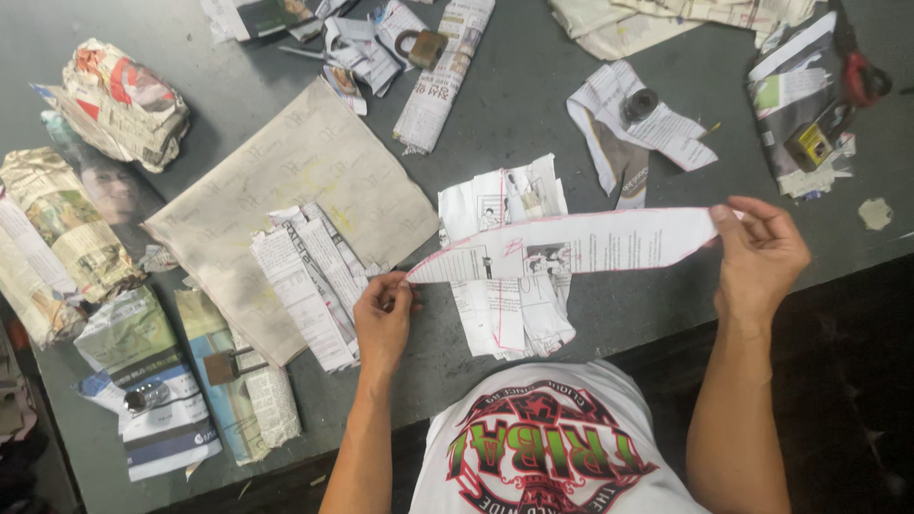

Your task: The person folds multiple newspaper sheets and printed papers on a cluttered table, aligning edges and pressing folds. They handle rolled newspapers, a canvas bag, and scattered paper pieces, repeatedly folding and stacking them.

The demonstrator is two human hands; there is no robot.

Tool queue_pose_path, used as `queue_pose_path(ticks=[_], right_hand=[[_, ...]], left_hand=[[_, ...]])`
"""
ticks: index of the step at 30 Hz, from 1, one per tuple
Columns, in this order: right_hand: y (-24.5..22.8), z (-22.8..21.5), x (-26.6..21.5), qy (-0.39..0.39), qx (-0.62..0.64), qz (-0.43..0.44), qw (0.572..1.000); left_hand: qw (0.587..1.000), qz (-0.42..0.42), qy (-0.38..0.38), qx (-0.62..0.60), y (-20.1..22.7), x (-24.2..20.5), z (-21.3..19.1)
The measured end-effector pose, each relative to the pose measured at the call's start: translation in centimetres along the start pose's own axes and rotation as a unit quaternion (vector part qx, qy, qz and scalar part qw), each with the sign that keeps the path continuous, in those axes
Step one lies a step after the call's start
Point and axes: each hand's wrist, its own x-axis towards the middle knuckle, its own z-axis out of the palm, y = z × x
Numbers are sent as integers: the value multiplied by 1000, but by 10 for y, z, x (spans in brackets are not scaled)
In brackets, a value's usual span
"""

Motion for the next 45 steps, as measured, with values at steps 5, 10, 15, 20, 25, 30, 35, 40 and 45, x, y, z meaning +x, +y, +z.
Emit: queue_pose_path(ticks=[5, 10, 15, 20, 25, 30, 35, 40, 45], right_hand=[[4, -2, 3, 14, 19, 8, 1000], [8, -7, 3, 16, 6, 16, 1000], [-4, -15, 20, 1, -96, -63, 993], [-28, -13, 64, -3, -125, -125, 984], [-33, 19, 132, -91, -168, -293, 937], [-15, 92, 176, -158, -147, -409, 887], [-2, 180, 158, -291, -154, -264, 907], [-11, 212, 102, -339, -169, -226, 897], [-34, 188, 34, -259, -183, -326, 891]], left_hand=[[1000, 8, 2, 14, -3, 1, -1], [1000, 5, 3, 24, -7, -3, 3], [997, -2, -53, 47, -17, -13, 10], [984, -44, -168, 32, -32, -36, 31], [962, -38, -271, 10, -23, -60, 59], [908, 88, -390, 123, 13, -67, 88], [918, 140, -335, 160, 47, -66, 109], [940, 232, -18, 249, 43, -44, 103], [932, 229, -17, 280, 19, -26, 103]])
